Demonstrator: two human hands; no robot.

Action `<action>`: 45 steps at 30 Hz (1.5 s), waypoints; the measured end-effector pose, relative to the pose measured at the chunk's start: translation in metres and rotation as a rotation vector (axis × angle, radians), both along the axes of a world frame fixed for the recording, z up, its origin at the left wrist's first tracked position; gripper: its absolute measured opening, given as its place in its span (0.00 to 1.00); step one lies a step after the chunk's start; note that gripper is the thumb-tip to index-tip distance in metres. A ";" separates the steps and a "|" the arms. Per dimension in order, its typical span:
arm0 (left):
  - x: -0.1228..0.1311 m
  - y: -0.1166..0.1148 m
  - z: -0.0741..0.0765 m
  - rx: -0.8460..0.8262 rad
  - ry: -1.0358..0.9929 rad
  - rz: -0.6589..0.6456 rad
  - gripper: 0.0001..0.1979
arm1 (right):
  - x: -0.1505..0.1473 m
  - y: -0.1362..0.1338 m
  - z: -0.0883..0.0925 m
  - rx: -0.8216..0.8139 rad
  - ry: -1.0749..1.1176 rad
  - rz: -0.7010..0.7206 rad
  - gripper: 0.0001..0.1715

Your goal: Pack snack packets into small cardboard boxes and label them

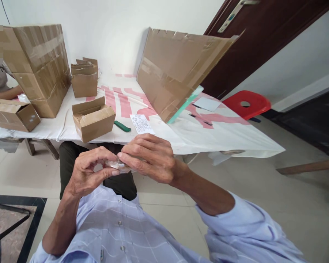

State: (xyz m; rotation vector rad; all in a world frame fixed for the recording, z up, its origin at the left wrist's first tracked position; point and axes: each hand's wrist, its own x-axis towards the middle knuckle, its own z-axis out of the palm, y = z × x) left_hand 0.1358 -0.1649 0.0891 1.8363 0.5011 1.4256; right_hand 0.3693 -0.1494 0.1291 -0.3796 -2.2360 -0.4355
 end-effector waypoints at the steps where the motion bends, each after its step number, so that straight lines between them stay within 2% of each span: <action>1: 0.000 0.001 0.000 0.020 -0.006 -0.015 0.09 | -0.002 0.002 -0.002 0.033 0.007 0.005 0.07; 4: 0.000 0.001 -0.001 0.026 -0.035 -0.029 0.10 | -0.007 0.006 -0.008 0.119 0.058 0.044 0.08; 6: 0.000 0.000 0.000 -0.007 -0.054 -0.006 0.09 | -0.010 0.008 -0.012 0.113 0.086 0.061 0.08; 12: 0.004 -0.005 0.008 -0.137 -0.101 0.038 0.08 | -0.015 0.011 -0.023 -0.040 0.152 0.068 0.12; 17: 0.007 -0.002 0.011 -0.070 -0.160 0.112 0.09 | -0.025 0.016 -0.033 -0.113 0.236 0.093 0.10; 20: 0.008 0.000 0.012 -0.092 -0.199 0.094 0.09 | -0.031 0.016 -0.039 -0.171 0.293 0.114 0.10; 25: 0.006 0.001 0.016 -0.223 -0.330 0.077 0.08 | -0.041 0.011 -0.048 -0.363 0.420 0.170 0.10; 29: 0.004 0.003 0.017 -0.276 -0.390 0.141 0.10 | -0.048 -0.001 -0.052 -0.617 0.476 0.150 0.15; 32: 0.004 0.004 0.014 -0.256 -0.391 0.194 0.11 | -0.054 -0.012 -0.051 -0.813 0.538 0.140 0.20; 35: 0.006 0.004 0.010 -0.185 -0.361 0.279 0.10 | -0.059 -0.023 -0.049 -0.978 0.627 0.146 0.21; 37: 0.008 0.004 0.007 -0.074 -0.298 0.370 0.07 | -0.063 -0.028 -0.047 -1.065 0.688 0.149 0.20; 39: 0.012 0.003 0.006 0.134 -0.188 0.499 0.05 | -0.066 -0.031 -0.044 -1.125 0.739 0.142 0.22; 42: 0.018 0.002 0.007 0.519 -0.016 0.679 0.11 | -0.068 -0.032 -0.039 -1.193 0.783 0.145 0.26; 45: 0.021 0.000 0.009 0.698 0.096 0.683 0.13 | -0.064 -0.029 -0.036 -1.208 0.809 0.147 0.26</action>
